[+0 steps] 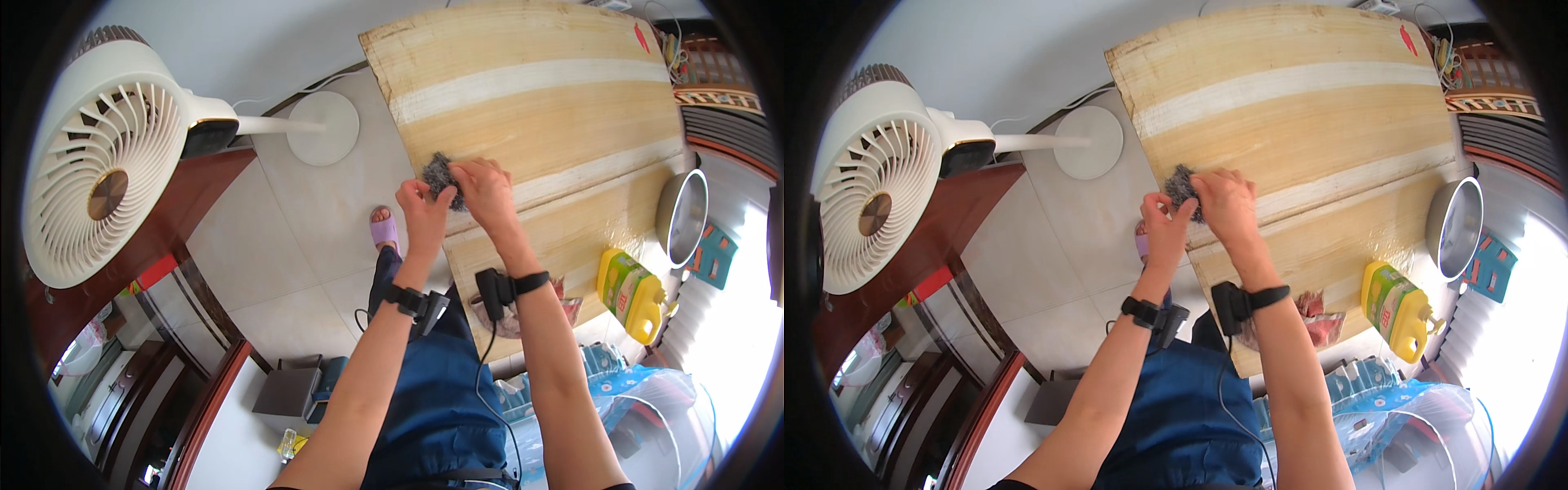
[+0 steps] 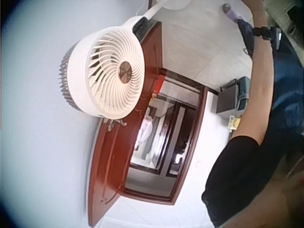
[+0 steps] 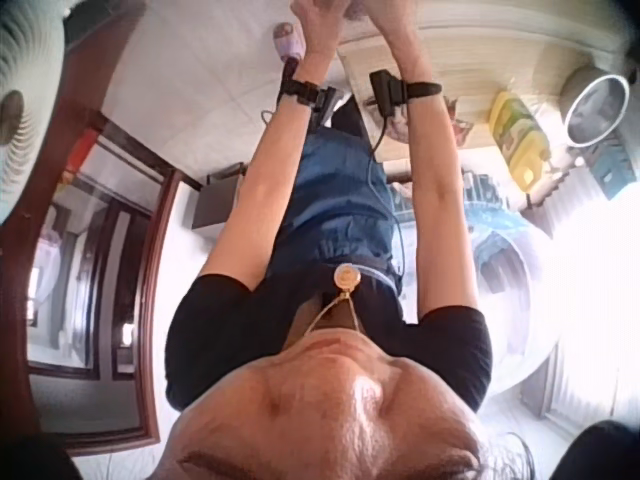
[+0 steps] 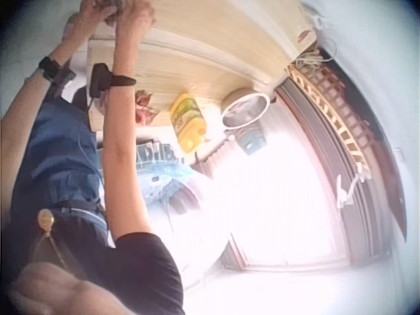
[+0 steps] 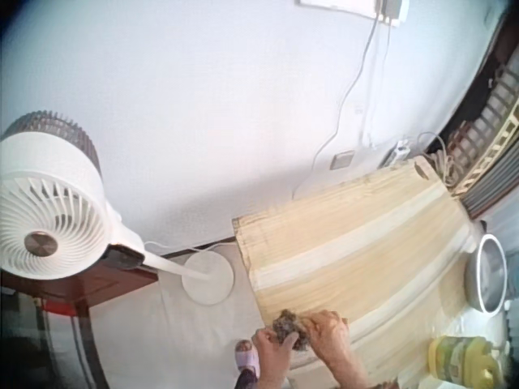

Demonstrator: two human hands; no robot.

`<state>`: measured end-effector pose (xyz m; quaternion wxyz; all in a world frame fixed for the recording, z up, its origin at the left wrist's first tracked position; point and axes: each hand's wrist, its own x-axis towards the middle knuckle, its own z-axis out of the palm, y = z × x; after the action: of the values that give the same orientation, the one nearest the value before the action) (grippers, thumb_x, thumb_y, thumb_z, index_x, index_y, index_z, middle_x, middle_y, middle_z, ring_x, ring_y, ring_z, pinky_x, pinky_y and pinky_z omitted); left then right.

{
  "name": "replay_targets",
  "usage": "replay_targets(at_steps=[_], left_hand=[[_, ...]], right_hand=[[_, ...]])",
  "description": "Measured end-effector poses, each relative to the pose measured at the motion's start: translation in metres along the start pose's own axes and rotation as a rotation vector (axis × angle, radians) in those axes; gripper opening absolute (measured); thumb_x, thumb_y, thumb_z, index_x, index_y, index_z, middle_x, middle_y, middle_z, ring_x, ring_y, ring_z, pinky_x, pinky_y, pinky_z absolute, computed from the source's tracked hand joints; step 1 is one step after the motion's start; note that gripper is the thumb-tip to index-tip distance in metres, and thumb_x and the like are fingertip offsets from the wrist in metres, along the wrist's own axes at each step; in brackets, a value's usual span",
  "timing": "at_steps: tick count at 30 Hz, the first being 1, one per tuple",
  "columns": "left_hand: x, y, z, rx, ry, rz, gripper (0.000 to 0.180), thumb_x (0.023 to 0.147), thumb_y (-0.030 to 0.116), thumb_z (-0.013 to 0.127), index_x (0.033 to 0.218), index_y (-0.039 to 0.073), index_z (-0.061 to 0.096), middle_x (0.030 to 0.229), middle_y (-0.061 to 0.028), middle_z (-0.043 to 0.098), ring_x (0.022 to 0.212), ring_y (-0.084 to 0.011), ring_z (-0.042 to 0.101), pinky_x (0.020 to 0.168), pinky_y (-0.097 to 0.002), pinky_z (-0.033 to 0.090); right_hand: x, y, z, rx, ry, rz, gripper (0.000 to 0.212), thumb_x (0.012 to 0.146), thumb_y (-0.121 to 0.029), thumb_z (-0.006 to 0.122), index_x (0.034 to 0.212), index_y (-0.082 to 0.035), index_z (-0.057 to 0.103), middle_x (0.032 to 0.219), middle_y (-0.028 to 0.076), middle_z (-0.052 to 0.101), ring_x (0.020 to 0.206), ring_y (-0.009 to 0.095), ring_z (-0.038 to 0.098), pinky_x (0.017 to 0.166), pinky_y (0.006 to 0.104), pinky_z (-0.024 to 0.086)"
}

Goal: The person wipes a small blue plastic stool with a cloth, then uses a scouring pad and a cloth to scrub and wipe a wooden table surface using water and a cleaning solution from a yellow bottle.

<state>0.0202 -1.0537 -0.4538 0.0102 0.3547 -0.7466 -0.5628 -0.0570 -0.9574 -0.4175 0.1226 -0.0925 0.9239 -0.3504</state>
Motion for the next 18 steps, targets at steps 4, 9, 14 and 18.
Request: replay_targets(at_steps=[4,9,14,18], left_hand=[[0.011,0.01,0.016,0.011,0.035,-0.014,0.042,0.078,0.014,0.073,0.091,0.002,0.036,0.096,-0.0131,0.037,0.092,-0.0303,0.039,0.082,-0.0381,0.037],[0.041,0.019,0.014,0.008,0.135,-0.015,0.037,0.083,0.013,0.067,0.094,0.002,0.034,0.091,-0.016,0.043,0.084,-0.0334,0.046,0.078,-0.0416,0.04],[0.103,0.036,0.008,-0.046,0.253,-0.123,0.039,0.086,0.014,0.064,0.106,0.002,0.032,0.093,-0.0207,0.049,0.085,-0.0336,0.053,0.078,-0.0417,0.042],[0.143,0.05,0.002,-0.091,0.182,-0.251,0.053,0.088,0.021,0.064,0.123,-0.006,0.035,0.098,-0.025,0.057,0.089,-0.0346,0.057,0.083,-0.0401,0.044]], right_hand=[[0.011,0.039,-0.03,-0.208,-0.104,0.233,0.034,0.071,-0.028,0.078,0.093,-0.005,0.066,0.094,0.014,0.063,0.098,0.033,0.057,0.085,0.0439,0.044],[0.029,0.041,-0.034,-0.284,-0.244,0.458,0.067,0.053,-0.027,0.09,0.103,0.004,0.059,0.097,0.023,0.062,0.105,0.039,0.052,0.085,0.0423,0.047],[0.043,0.038,-0.028,-0.264,-0.334,0.521,0.076,0.051,-0.027,0.092,0.108,0.006,0.056,0.11,0.028,0.054,0.1,0.04,0.059,0.085,0.0411,0.05],[0.043,0.037,-0.031,-0.253,-0.279,0.545,0.078,0.048,-0.024,0.093,0.107,0.007,0.055,0.109,0.03,0.054,0.099,0.04,0.059,0.084,0.04,0.051]])
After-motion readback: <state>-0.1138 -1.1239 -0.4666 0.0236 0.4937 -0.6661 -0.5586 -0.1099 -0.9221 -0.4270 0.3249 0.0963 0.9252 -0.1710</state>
